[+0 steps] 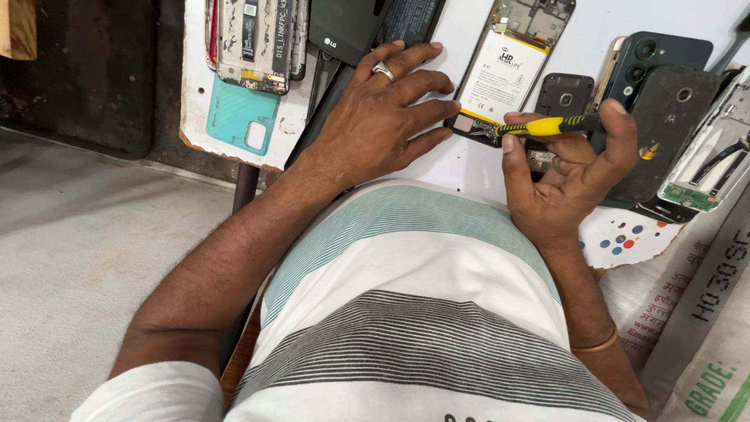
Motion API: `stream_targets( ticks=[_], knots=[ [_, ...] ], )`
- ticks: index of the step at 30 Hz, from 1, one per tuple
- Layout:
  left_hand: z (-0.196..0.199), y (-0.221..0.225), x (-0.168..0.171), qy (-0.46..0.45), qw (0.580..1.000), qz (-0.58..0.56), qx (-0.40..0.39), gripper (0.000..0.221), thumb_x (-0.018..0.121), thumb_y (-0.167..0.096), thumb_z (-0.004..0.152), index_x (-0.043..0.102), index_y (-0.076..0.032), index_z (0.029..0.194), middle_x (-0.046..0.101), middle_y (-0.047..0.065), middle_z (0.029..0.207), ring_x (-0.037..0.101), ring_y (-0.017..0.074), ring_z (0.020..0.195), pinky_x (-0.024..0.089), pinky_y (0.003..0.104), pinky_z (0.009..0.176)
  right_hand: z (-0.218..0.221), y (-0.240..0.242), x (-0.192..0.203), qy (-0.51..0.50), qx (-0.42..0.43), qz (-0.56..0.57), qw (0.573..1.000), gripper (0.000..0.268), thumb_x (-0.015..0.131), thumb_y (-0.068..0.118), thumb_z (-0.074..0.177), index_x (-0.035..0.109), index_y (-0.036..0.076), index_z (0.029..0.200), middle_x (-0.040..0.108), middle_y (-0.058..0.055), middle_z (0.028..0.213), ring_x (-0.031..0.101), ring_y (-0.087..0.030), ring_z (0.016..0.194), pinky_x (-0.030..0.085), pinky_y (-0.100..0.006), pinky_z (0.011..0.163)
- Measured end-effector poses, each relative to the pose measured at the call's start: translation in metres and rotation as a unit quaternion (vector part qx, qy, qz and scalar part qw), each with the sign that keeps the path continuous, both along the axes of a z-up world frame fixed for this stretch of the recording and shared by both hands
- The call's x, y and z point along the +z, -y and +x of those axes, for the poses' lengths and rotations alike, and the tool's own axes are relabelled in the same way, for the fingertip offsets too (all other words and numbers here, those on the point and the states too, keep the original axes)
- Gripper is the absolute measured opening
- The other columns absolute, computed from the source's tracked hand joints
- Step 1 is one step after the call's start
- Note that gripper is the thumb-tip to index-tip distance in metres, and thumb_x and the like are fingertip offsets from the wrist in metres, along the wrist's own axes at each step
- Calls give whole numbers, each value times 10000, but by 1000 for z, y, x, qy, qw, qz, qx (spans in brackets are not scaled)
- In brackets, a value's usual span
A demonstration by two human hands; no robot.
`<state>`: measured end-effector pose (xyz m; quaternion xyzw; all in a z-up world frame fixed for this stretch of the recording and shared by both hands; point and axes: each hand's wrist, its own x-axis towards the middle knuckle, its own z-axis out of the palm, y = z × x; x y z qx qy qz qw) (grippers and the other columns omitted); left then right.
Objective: The person uses a yellow-handled screwdriver to loosen screws around the perimeter of a smartphone's internal frame. They then lift the battery out of the phone chassis and set it aside on the workbench.
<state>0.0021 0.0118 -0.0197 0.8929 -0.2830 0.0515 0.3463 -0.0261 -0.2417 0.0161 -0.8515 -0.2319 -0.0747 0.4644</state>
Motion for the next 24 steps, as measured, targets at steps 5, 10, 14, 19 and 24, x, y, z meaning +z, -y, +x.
stream_targets(
  ticks=[5,10,14,19,24],
  knots=[
    [0,0,-1,2,1000,-4,0,231,769,-341,1019,780,-178,1183,642,-1,1299,425,236,1465,268,531,1255,7,-1,4,34,52,-17,998,831,693,-145,1070,144,188,1597,659,-214,1237,752,-274,1087,643,-312,932],
    [0,1,-2,2,1000,4,1,222,759,-357,1022,781,-181,1156,641,-7,1282,426,234,1461,264,530,1256,18,-3,6,161,55,-82,982,830,875,-21,951,269,146,1493,718,-150,1030,728,-260,944,573,-347,786],
    [0,0,-3,5,1000,5,2,230,759,-362,1020,782,-178,1155,641,-7,1282,429,235,1460,263,528,1255,19,-7,4,155,34,-86,984,825,892,-38,982,282,151,1505,724,-146,1014,726,-250,943,563,-323,777],
    [0,0,-1,14,1000,-2,5,206,754,-350,1026,786,-182,1142,641,-8,1274,439,235,1452,278,525,1251,16,-9,3,89,59,-19,994,779,808,-91,1032,276,173,1536,716,-189,1092,752,-251,965,634,-342,886],
    [0,0,0,15,1000,-14,8,205,756,-356,1023,787,-178,1120,644,-6,1254,446,241,1444,291,529,1244,14,-16,4,63,101,35,992,699,657,-108,1094,216,194,1544,684,-215,1135,738,-269,1055,625,-370,949]
  ],
)
